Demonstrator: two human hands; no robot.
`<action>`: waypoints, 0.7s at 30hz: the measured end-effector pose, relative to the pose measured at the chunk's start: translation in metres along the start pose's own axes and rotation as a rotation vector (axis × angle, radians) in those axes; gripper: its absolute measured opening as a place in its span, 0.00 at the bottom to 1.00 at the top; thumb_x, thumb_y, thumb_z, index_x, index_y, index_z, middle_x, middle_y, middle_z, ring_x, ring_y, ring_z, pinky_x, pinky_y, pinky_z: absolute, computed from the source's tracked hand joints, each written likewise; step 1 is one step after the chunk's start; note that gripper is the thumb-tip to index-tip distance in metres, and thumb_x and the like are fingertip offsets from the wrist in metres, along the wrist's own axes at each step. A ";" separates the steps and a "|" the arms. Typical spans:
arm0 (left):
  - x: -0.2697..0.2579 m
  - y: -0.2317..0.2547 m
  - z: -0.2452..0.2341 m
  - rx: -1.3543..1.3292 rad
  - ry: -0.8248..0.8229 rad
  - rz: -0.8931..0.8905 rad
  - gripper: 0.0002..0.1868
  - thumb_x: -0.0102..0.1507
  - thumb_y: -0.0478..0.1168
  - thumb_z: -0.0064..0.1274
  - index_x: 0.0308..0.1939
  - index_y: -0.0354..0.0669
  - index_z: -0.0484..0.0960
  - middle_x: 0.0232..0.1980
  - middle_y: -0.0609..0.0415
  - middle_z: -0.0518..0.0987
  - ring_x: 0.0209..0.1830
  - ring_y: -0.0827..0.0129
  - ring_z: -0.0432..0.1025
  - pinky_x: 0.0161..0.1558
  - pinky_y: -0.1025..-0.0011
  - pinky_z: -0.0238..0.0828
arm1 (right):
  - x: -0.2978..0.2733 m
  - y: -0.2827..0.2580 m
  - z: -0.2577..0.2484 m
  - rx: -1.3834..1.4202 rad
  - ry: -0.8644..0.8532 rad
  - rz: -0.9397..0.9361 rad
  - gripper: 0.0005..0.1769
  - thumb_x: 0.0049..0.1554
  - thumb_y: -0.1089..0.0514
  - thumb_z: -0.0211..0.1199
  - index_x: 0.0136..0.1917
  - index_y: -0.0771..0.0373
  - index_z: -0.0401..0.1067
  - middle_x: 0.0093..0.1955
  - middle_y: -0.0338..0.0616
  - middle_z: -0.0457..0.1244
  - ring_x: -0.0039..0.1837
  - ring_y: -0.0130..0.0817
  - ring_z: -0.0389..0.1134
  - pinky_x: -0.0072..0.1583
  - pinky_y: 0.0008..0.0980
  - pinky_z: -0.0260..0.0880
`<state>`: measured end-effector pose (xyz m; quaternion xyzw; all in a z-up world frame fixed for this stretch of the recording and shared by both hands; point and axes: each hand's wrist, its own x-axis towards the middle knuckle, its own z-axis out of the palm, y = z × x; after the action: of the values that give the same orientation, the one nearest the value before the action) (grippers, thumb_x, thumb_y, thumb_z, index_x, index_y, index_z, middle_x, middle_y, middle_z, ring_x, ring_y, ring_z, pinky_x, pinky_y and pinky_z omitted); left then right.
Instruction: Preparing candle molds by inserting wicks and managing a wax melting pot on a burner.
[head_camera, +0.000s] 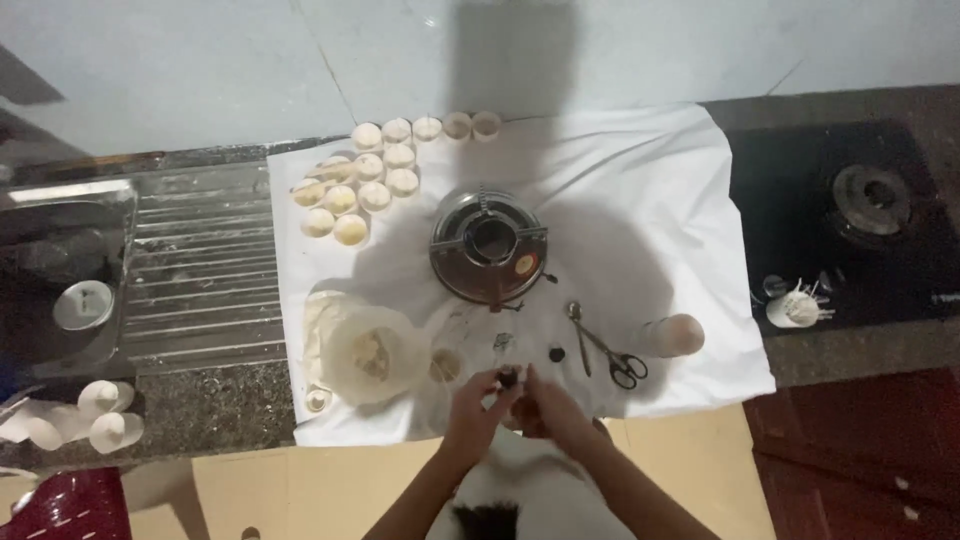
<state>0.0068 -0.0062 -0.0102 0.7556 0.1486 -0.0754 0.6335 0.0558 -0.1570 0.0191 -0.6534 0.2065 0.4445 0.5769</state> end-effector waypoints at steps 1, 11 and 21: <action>0.004 -0.005 -0.004 0.004 -0.008 -0.004 0.20 0.63 0.48 0.57 0.57 0.50 0.85 0.55 0.58 0.85 0.55 0.69 0.78 0.57 0.69 0.74 | 0.025 0.015 -0.016 0.008 0.003 0.004 0.40 0.60 0.23 0.44 0.28 0.59 0.64 0.24 0.38 0.55 0.28 0.28 0.52 0.37 0.30 0.57; 0.003 0.010 -0.027 0.005 -0.009 -0.036 0.17 0.64 0.52 0.53 0.47 0.45 0.84 0.36 0.57 0.87 0.34 0.70 0.82 0.42 0.71 0.79 | 0.166 0.059 -0.065 -1.532 0.560 -0.167 0.17 0.64 0.48 0.52 0.66 0.43 0.61 0.61 0.44 0.58 0.63 0.48 0.62 0.56 0.59 0.67; -0.007 0.058 -0.041 0.218 -0.128 0.076 0.20 0.71 0.50 0.41 0.60 0.44 0.75 0.52 0.52 0.81 0.46 0.62 0.76 0.44 0.66 0.72 | 0.013 -0.024 -0.042 -0.365 0.309 -0.560 0.15 0.59 0.48 0.62 0.54 0.57 0.80 0.52 0.38 0.74 0.56 0.29 0.75 0.56 0.33 0.78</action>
<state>0.0157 0.0245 0.0534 0.8186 0.0699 -0.1150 0.5584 0.0961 -0.1870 0.0193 -0.8361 0.0216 0.1948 0.5123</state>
